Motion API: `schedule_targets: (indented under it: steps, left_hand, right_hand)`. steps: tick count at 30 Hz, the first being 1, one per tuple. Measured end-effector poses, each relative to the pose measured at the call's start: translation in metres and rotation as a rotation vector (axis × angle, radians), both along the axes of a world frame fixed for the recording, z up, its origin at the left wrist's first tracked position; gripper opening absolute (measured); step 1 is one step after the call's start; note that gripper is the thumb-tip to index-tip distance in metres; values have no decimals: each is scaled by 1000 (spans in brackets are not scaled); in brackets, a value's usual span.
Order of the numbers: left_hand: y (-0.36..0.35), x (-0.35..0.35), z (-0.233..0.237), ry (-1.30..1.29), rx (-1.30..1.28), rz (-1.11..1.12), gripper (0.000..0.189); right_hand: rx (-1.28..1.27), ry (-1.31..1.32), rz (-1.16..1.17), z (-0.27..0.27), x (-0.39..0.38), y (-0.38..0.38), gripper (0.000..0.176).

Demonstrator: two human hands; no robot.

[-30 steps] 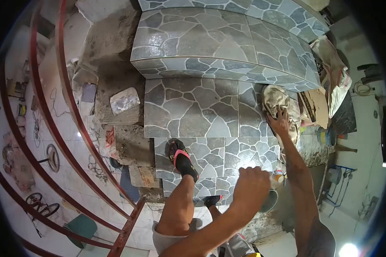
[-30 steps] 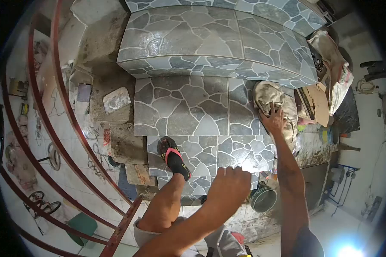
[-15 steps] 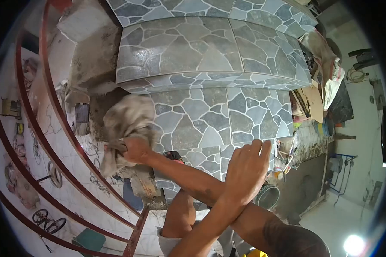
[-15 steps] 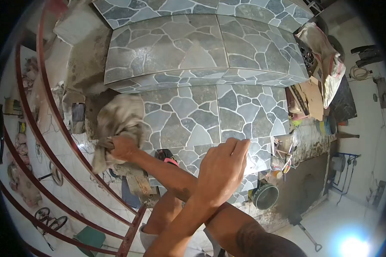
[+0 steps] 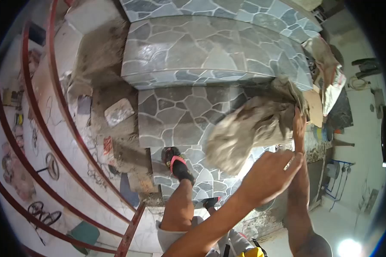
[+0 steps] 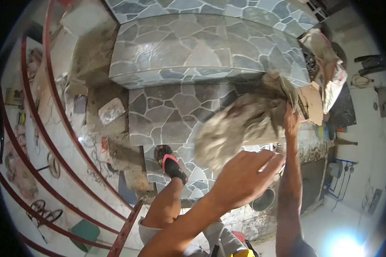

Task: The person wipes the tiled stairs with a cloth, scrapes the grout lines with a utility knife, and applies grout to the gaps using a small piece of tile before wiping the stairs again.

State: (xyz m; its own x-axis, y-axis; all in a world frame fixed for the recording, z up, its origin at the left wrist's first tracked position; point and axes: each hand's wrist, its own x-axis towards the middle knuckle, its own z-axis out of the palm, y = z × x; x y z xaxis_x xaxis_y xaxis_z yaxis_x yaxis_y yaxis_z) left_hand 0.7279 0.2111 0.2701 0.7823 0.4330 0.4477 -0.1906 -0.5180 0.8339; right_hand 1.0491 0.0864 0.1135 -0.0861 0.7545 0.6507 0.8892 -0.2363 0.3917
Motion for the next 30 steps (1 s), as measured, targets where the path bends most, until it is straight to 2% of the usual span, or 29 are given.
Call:
schedule_targets:
  steps: [1,2,3,5,9,10,11,12,13,16,18,19,20,23,24,26,28,29,30]
  left_hand:
    - [-4,2,0,11,-16,-23,42]
    - [-8,3,1,10,-24,-38,41]
    - [-9,5,2,4,-26,-49,40]
    - [-7,13,1,-21,1,-22,39]
    - [-11,16,5,-4,20,36,38]
    - [-9,17,7,-13,-2,57,39]
    - [-6,19,8,-27,-18,79,39]
    - [-5,20,8,-64,-90,119,41]
    - [-3,20,8,-52,-102,125,42]
    - [21,8,5,-22,-109,149,43]
    - [29,0,-4,-1,-98,300,42]
    - [25,-6,-6,26,-121,384,42]
    - [24,-7,-7,61,-99,342,41]
    - [3,4,-11,74,-55,198,40]
    - [-4,8,-8,39,-92,150,39]
    - [-17,12,-4,60,-86,25,39]
    - [-30,8,-1,42,-70,-49,40]
    - [-37,3,2,13,-171,-80,39]
    - [-42,-1,4,-20,-269,-110,39]
  right_hand:
    - [-198,361,-330,-40,10,5,36]
    - [-340,547,-609,-63,9,13,36]
    - [-439,666,-786,-81,2,26,35]
    - [-535,695,-822,-106,-34,71,34]
    - [-800,722,-700,-129,-160,189,33]
    - [-729,483,-712,-148,-202,216,33]
    - [-678,531,-622,-125,-250,246,27]
    - [-773,718,-351,-162,-284,274,28]
    - [-1013,856,-279,-122,-324,308,26]
    - [-529,772,208,-100,-399,341,42]
    - [-687,757,176,-87,-401,347,49]
    - [-799,758,160,-80,-403,338,53]
    - [-822,771,199,-77,-388,327,53]
    - [-692,800,203,-85,-339,262,56]
    - [-678,730,170,-94,-322,231,61]
    - [-754,821,19,-117,-283,162,69]
    - [-607,692,-147,-137,-215,73,79]
    - [-537,637,-233,-145,-182,29,84]
    - [-336,607,-228,-175,-131,-25,81]
